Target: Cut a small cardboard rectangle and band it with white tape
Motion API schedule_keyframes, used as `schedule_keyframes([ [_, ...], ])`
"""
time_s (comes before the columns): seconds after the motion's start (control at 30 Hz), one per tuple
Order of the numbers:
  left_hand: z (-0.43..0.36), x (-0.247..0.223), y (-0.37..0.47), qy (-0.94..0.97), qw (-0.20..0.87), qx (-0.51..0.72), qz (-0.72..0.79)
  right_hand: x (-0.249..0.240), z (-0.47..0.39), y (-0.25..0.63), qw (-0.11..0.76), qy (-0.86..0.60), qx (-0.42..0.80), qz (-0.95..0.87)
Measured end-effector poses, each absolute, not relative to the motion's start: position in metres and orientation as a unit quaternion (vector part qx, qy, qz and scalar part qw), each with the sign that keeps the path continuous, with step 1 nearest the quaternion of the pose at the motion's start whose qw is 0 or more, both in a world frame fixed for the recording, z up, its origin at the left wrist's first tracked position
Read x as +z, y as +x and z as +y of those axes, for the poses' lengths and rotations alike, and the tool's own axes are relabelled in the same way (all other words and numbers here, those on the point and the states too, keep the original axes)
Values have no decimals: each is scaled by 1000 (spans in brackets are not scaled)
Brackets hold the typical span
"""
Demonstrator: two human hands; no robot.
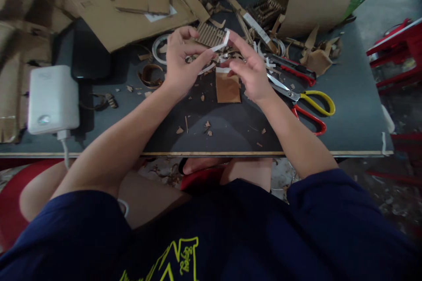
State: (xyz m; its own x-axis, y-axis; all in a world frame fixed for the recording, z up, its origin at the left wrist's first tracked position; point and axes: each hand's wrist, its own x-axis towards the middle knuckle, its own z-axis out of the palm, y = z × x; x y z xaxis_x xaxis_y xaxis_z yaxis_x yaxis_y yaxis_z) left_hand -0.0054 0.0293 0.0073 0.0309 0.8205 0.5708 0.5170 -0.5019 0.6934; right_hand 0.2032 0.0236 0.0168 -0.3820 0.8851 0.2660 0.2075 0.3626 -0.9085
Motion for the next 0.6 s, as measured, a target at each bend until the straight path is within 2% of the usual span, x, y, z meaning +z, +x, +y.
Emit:
schedule_keyframes([
  [0.17,15,20,-2,760,91,486,422,1,31,199,488,-456,289,-686],
  [0.4,7,29,2,773,80,471,417,24,11,201,554,-511,100,-650],
  [0.5,9,30,1,782,72,452,423,30,15,211,560,-504,129,-645],
  [0.6,10,30,-2,787,80,424,441,29,22,216,488,-500,166,-696],
])
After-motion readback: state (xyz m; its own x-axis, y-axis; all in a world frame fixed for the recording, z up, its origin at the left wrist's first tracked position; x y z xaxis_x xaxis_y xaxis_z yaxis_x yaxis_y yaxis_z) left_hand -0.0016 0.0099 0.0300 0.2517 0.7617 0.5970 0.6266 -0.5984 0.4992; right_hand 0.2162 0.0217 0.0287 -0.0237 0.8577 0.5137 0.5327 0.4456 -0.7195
